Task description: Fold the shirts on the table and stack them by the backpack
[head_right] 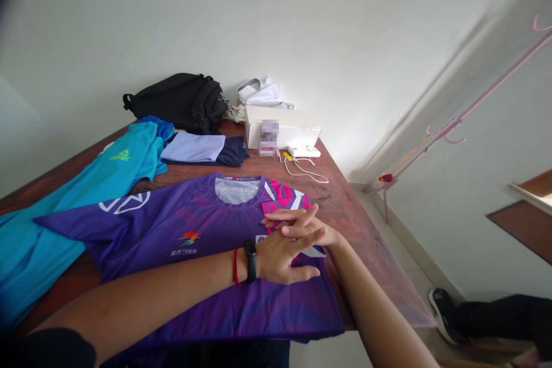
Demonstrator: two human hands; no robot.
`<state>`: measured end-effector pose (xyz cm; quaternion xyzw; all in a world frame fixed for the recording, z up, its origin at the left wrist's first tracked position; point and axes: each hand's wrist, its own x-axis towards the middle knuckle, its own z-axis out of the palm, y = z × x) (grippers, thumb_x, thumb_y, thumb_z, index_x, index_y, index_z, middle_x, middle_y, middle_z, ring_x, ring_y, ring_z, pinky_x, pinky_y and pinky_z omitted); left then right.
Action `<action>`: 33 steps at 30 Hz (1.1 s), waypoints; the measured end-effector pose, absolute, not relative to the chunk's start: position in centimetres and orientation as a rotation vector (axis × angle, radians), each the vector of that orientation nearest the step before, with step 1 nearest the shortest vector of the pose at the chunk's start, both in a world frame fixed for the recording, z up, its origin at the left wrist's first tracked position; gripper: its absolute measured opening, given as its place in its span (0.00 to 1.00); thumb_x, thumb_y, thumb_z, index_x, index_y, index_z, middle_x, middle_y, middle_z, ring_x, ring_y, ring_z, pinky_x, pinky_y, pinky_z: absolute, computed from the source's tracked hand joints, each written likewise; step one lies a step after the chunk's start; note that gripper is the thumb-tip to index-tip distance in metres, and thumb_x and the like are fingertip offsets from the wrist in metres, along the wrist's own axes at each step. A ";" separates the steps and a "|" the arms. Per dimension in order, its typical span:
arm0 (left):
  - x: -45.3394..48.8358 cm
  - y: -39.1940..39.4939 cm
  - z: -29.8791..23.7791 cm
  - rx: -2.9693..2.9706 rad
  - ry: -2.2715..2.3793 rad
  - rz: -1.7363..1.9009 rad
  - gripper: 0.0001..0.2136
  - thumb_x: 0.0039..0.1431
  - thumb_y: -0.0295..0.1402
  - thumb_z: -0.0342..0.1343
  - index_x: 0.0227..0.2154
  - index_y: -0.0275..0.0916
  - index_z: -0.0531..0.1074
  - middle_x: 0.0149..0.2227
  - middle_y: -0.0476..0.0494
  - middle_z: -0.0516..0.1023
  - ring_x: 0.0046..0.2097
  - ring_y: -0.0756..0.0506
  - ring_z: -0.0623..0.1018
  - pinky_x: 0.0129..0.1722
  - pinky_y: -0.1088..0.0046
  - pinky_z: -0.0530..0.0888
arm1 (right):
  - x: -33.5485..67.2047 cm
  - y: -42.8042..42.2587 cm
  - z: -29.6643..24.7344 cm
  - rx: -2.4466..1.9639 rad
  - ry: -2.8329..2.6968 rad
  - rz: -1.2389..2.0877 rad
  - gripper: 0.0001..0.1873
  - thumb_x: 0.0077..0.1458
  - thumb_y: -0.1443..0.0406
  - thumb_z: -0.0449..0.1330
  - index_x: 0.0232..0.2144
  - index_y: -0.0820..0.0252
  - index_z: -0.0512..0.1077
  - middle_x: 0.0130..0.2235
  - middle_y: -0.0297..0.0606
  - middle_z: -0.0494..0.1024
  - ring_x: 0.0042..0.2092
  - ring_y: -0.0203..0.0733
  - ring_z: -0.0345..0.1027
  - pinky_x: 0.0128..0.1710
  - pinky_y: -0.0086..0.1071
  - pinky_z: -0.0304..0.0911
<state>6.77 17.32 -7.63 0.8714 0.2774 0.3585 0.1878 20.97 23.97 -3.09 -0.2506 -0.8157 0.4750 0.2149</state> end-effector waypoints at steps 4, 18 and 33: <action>6.6 17.7 -7.4 2.405 0.703 1.106 0.43 0.65 0.41 0.56 0.71 0.55 0.30 0.73 0.38 0.43 0.70 0.34 0.58 0.64 0.54 0.63 | 20.5 23.9 -2.8 -0.692 -2.234 1.325 0.18 0.60 0.50 0.60 0.44 0.53 0.80 0.44 0.45 0.81 0.53 0.53 0.72 0.45 0.39 0.71; 6.8 18.7 -7.2 2.312 0.727 1.223 0.41 0.63 0.33 0.56 0.72 0.49 0.38 0.71 0.41 0.56 0.68 0.33 0.61 0.66 0.48 0.64 | 20.0 24.8 -4.0 -0.611 -2.129 1.427 0.23 0.66 0.50 0.53 0.38 0.61 0.79 0.38 0.43 0.80 0.42 0.45 0.75 0.44 0.39 0.71; 6.7 17.8 -6.8 2.249 0.856 1.213 0.34 0.62 0.31 0.54 0.69 0.46 0.49 0.67 0.36 0.62 0.65 0.33 0.65 0.65 0.49 0.64 | 20.3 24.6 -3.9 -0.667 -2.092 1.334 0.28 0.62 0.45 0.55 0.50 0.60 0.77 0.41 0.43 0.81 0.42 0.48 0.75 0.43 0.39 0.71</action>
